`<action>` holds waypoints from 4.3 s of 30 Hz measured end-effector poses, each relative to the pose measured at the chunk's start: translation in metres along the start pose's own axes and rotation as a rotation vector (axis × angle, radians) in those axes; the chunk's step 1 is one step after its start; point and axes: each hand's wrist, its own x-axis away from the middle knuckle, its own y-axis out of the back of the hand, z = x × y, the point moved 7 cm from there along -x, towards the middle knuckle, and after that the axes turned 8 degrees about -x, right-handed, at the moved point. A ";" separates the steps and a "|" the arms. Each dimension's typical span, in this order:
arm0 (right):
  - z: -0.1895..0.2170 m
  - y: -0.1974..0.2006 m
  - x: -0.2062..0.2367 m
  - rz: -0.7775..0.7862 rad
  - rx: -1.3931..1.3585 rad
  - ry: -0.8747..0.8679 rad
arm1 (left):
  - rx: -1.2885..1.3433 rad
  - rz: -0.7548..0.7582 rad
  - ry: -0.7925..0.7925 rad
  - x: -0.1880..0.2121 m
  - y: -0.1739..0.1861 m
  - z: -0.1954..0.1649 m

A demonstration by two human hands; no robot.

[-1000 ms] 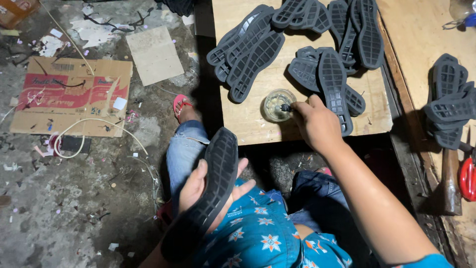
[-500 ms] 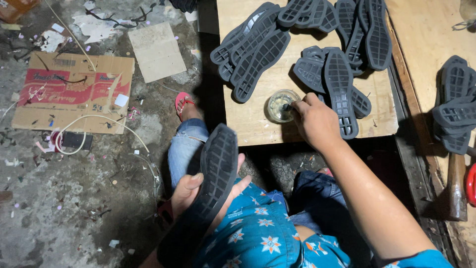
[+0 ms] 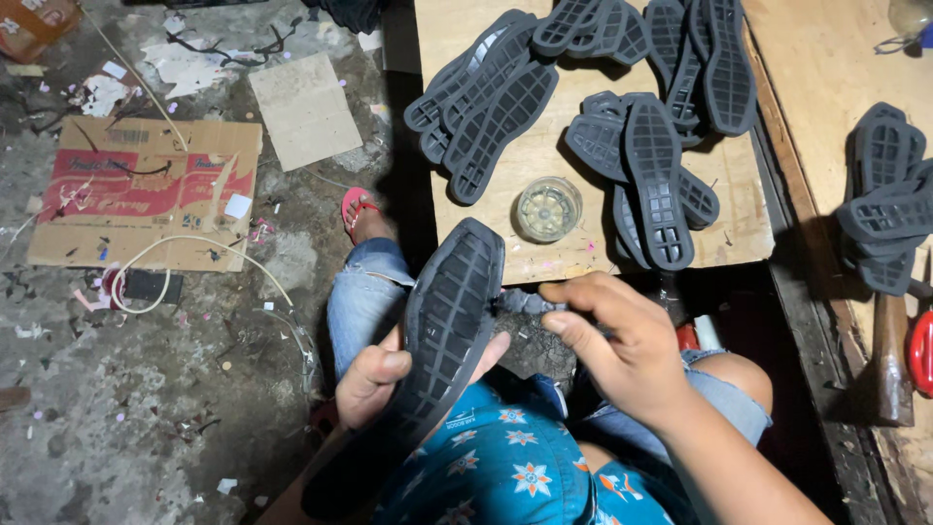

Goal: The person sits on the floor of a shoe workshop and opens a white plastic jug of glue. They hold a black rubber shoe sole in one hand, dip a small applicator into a shallow glue container, and spread glue over the textured underside of the sole, setting finished soles on the floor and repeating with more soles.

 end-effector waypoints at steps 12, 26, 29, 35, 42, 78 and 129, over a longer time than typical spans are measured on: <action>0.024 -0.012 0.002 0.079 0.192 0.200 | -0.199 0.042 0.010 -0.001 0.002 0.004; -0.097 -0.012 0.052 -0.336 -1.347 -0.654 | 0.191 -0.329 -0.095 -0.004 0.045 0.044; -0.103 -0.013 0.055 -0.370 -1.366 -0.685 | 0.113 -0.413 -0.075 -0.002 0.059 0.047; -0.099 -0.013 0.054 -0.376 -1.398 -0.697 | 0.154 -0.410 -0.121 -0.005 0.066 0.042; -0.094 -0.013 0.058 -0.324 -1.352 -0.680 | 0.169 -0.145 -0.029 -0.012 0.027 0.034; -0.019 0.003 0.022 -0.088 -0.019 -0.100 | 0.154 0.149 0.048 -0.016 -0.011 0.024; 0.051 -0.019 0.023 0.134 0.126 0.321 | 0.169 0.150 -0.109 -0.057 -0.019 0.010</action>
